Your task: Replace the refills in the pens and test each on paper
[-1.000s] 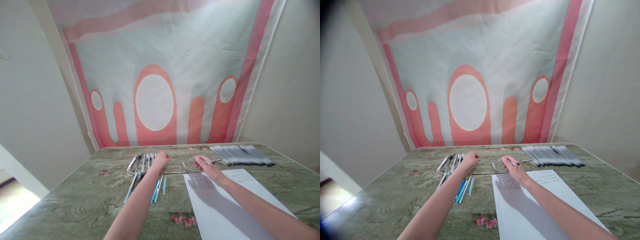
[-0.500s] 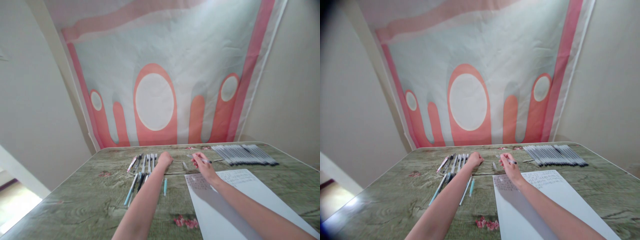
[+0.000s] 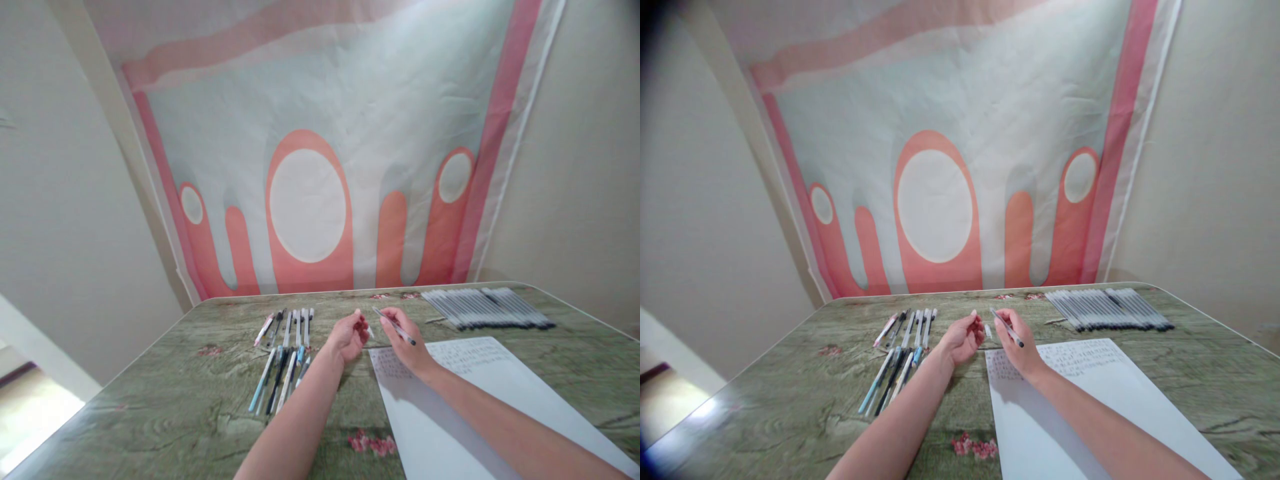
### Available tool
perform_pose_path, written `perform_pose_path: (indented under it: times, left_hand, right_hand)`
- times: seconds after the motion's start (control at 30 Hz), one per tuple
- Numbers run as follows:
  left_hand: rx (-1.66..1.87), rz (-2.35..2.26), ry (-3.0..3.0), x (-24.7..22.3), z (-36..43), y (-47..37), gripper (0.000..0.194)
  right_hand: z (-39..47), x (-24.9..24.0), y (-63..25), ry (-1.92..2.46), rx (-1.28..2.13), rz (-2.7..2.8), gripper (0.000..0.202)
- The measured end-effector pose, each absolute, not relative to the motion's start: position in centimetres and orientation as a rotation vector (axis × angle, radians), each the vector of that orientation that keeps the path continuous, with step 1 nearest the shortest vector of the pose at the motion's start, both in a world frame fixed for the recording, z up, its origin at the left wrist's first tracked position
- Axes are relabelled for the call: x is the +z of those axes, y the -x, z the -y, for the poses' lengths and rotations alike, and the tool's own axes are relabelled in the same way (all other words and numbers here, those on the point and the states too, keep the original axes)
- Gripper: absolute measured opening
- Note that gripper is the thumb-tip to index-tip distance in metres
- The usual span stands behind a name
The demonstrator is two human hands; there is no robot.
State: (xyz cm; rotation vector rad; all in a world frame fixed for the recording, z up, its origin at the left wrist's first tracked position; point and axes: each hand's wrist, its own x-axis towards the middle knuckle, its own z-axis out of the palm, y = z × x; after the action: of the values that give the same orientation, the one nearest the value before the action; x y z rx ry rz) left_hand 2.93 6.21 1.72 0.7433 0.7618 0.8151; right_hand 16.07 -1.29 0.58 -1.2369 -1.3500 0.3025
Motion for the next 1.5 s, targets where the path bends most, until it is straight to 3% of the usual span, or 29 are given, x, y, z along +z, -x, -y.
perform_pose_path:
  times: [0.2,1.5]
  left_hand:
    - [0.714,-0.515,-0.324,0.6,-4.2,-3.3,0.024]
    - [0.759,-0.452,-0.246,0.2,-3.5,-3.1,0.029]
  right_hand:
    - [2.1,0.5,-15.2,1.177,0.146,1.550,0.024]
    - [2.4,-0.4,-14.9,1.034,0.089,1.781,0.017]
